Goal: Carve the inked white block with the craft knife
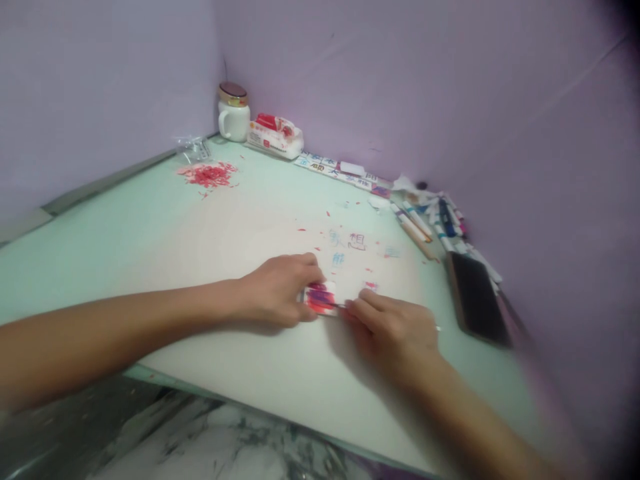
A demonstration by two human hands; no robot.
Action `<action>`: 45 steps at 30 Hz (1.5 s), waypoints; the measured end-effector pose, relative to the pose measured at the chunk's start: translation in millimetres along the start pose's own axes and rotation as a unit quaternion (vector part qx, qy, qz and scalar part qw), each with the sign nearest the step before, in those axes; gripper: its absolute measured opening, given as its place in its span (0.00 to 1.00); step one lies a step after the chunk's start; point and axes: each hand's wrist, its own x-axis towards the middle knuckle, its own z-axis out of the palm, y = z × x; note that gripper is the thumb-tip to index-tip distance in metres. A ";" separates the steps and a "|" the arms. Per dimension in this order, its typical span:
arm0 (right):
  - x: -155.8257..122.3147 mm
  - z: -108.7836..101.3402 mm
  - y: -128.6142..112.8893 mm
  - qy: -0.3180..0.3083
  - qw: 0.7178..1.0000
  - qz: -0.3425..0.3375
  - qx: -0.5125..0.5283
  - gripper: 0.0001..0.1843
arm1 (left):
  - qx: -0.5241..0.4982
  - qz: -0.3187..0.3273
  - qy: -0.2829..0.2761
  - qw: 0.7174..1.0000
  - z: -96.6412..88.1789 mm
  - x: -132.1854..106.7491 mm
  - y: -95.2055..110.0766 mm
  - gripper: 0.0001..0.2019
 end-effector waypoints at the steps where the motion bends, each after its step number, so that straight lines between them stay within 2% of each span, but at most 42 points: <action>1: -0.1 -0.3 0.9 -0.002 1.000 -0.006 0.001 0.17 | -0.001 0.000 0.001 1.000 0.1 -0.1 -0.2 0.16; 10: 5.7 -8.8 9.9 -0.039 0.997 -0.059 0.017 0.18 | -0.002 0.002 0.003 1.000 -1.6 1.0 -0.2 0.16; 14: -1.0 -9.6 19.7 -0.067 0.995 -0.069 0.029 0.16 | 0.002 -0.011 0.002 1.000 -3.8 0.3 4.1 0.16; 16: -8.2 -9.2 23.4 -0.071 0.995 -0.025 0.058 0.14 | 0.002 -0.021 0.000 1.000 -2.8 -0.1 5.8 0.16; 18: -13.9 -8.4 23.3 -0.061 0.988 0.075 0.117 0.12 | 0.014 -0.037 0.010 0.999 0.3 -0.7 6.9 0.17; 21: -13.9 -5.9 16.8 -0.062 0.955 0.224 0.183 0.13 | 0.046 -0.050 0.051 0.996 6.6 -3.0 7.0 0.24; 23: -9.4 -3.3 12.0 -0.073 0.941 0.267 0.196 0.15 | 0.053 -0.048 0.065 0.995 9.1 -5.3 5.9 0.25; 27: -5.1 1.6 8.3 -0.090 0.920 0.305 0.229 0.19 | 0.044 -0.043 0.088 0.994 6.7 -8.1 2.1 0.28; 30: -8.9 1.2 6.9 -0.107 0.899 0.324 0.276 0.18 | 0.030 0.018 0.108 0.993 3.3 -6.3 0.4 0.30; 33: -11.1 -2.3 5.2 -0.125 0.878 0.322 0.331 0.14 | 0.010 0.061 0.079 0.995 3.0 -3.2 -0.4 0.25; 37: -8.2 -3.5 7.2 -0.112 0.849 0.332 0.395 0.12 | -0.007 0.068 0.055 0.996 4.9 -1.3 -3.2 0.21; 40: -6.7 -0.8 10.8 -0.116 0.844 0.340 0.398 0.12 | 0.010 0.079 0.061 0.995 5.1 -0.3 -5.9 0.25; 45: -8.0 1.6 12.6 -0.093 0.851 0.352 0.378 0.13 | 0.014 0.079 0.045 0.996 3.9 3.5 -5.6 0.22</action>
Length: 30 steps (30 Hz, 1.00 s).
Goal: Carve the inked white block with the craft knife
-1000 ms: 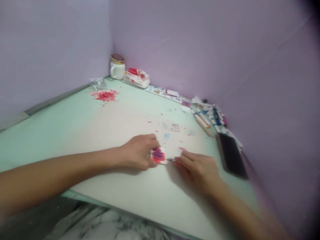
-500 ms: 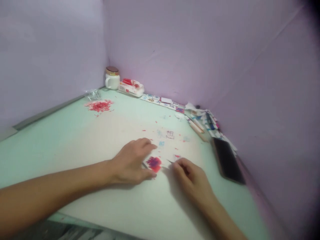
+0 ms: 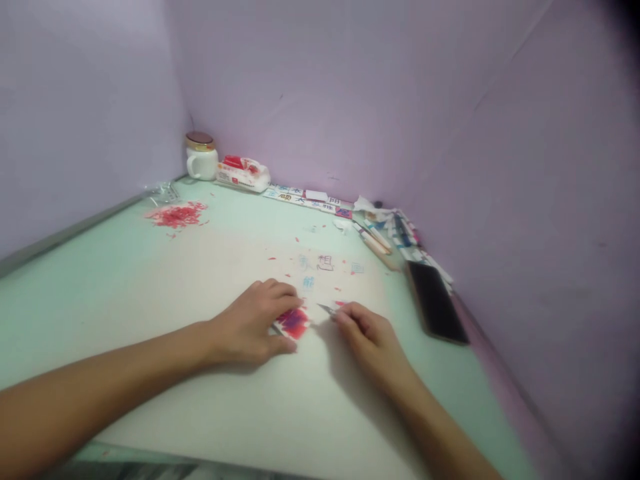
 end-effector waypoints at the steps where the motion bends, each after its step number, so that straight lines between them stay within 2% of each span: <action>1: -0.5 0.2 -0.2 0.004 1.000 -0.005 -0.006 0.13 | -0.004 -0.004 0.003 1.000 0.1 0.6 0.3 0.22; 7: -3.2 1.8 0.5 0.032 0.997 -0.025 -0.059 0.11 | -0.001 -0.011 0.018 1.000 3.4 0.2 -0.5 0.22; 10: -4.7 1.7 4.1 0.076 0.993 -0.034 -0.082 0.12 | 0.017 -0.012 0.027 0.999 4.4 -1.2 -0.4 0.22; 16: -9.4 2.4 2.2 0.102 0.981 -0.078 -0.149 0.12 | 0.028 0.022 -0.013 0.999 -2.7 -5.2 2.2 0.20; 20: -11.3 4.6 -0.3 0.133 0.973 -0.098 -0.163 0.09 | 0.020 0.015 -0.026 0.999 -5.1 -6.2 2.3 0.19; 26: -10.5 12.4 0.2 0.098 0.971 -0.105 -0.189 0.10 | 0.015 -0.038 -0.016 0.999 -0.7 -4.2 6.3 0.19; 30: -8.6 18.4 -0.3 0.094 0.970 -0.114 -0.191 0.11 | 0.024 -0.047 -0.006 0.999 1.3 -3.5 8.2 0.19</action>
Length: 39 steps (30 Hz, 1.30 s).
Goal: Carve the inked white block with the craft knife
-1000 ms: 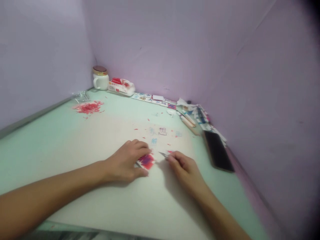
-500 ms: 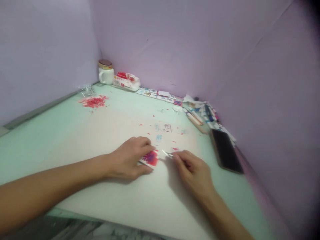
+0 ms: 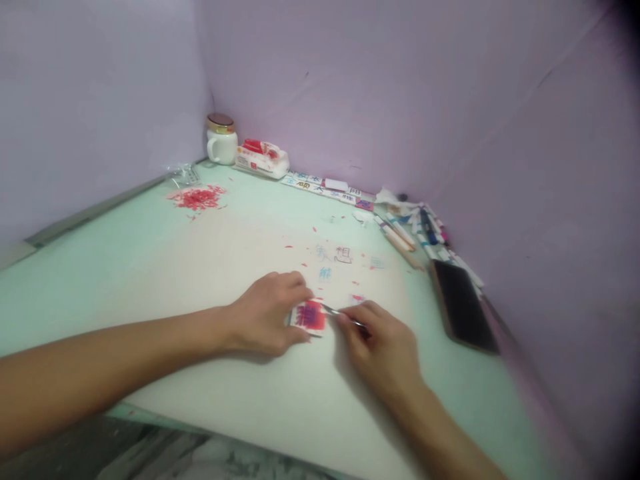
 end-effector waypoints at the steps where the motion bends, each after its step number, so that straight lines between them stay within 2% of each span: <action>1: 0.3 1.1 -0.2 0.003 1.000 -0.005 -0.006 0.11 | 0.002 0.000 0.002 1.000 0.5 0.1 0.1 0.19; 4: 1.2 3.3 -0.5 0.013 1.000 -0.016 -0.020 0.11 | 0.003 0.003 0.009 1.000 2.2 0.2 0.4 0.18; 7: 3.1 3.3 -2.4 0.013 1.000 0.005 -0.017 0.11 | 0.002 0.000 0.010 1.000 3.1 0.0 1.5 0.18; 12: 11.3 -1.5 -7.1 -0.047 0.995 0.089 -0.006 0.08 | -0.002 0.000 0.019 1.000 3.9 -0.3 1.1 0.18; 14: 15.4 -4.0 -7.6 -0.070 0.992 0.101 -0.009 0.08 | -0.006 -0.001 0.023 1.000 4.7 -0.3 0.2 0.18; 21: 23.7 -6.9 -7.7 -0.113 0.988 0.107 -0.002 0.10 | -0.010 -0.003 0.020 1.000 4.5 0.0 0.6 0.18; 27: 20.2 -3.9 -6.1 -0.079 0.994 0.078 0.000 0.12 | -0.016 -0.004 0.030 0.999 6.2 -0.9 -0.7 0.18; 39: 15.4 -5.7 -6.0 -0.082 0.995 0.054 -0.014 0.11 | -0.044 -0.028 0.035 0.998 4.5 1.4 2.1 0.13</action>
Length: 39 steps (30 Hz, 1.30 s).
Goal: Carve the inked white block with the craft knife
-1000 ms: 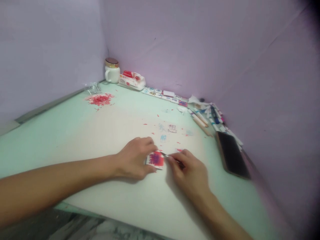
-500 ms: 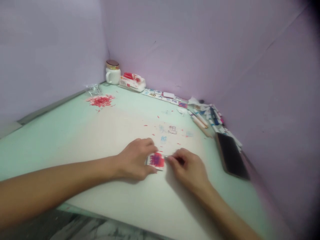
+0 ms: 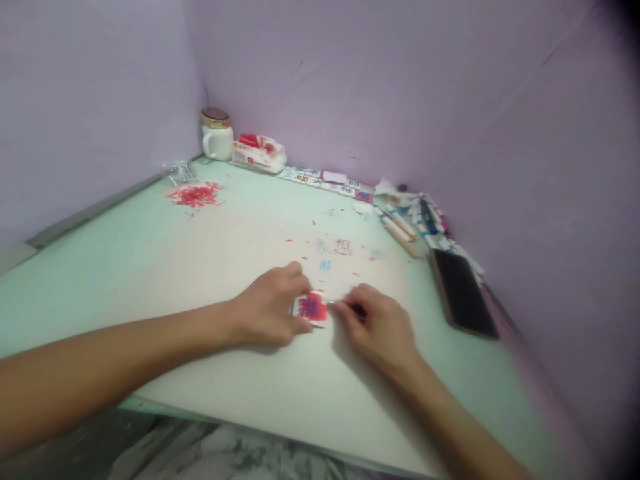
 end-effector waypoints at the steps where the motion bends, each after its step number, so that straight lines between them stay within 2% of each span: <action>1: -0.5 -0.4 -0.1 0.000 1.000 -0.003 0.001 0.12 | -0.003 0.001 0.001 1.000 0.2 0.2 -0.3 0.12; 7: 0.1 -3.0 -0.3 -0.010 1.000 -0.005 0.010 0.12 | -0.015 0.000 0.004 1.000 0.5 0.0 -1.8 0.13; 15: 2.9 -5.0 -4.2 -0.026 0.998 0.053 0.021 0.10 | -0.032 0.013 -0.002 0.999 -0.6 0.8 -2.5 0.13; 23: 1.3 -4.9 -0.9 -0.007 0.999 0.016 0.031 0.11 | -0.047 0.055 -0.009 0.997 -1.2 2.5 -9.0 0.14; 31: 3.3 -5.5 1.2 -0.025 0.998 0.030 0.040 0.10 | -0.042 0.061 -0.021 0.997 -3.4 2.6 -8.6 0.14; 39: 2.8 -6.4 3.2 -0.033 0.999 0.016 0.038 0.10 | -0.046 0.053 -0.015 0.997 -2.6 3.1 -8.9 0.14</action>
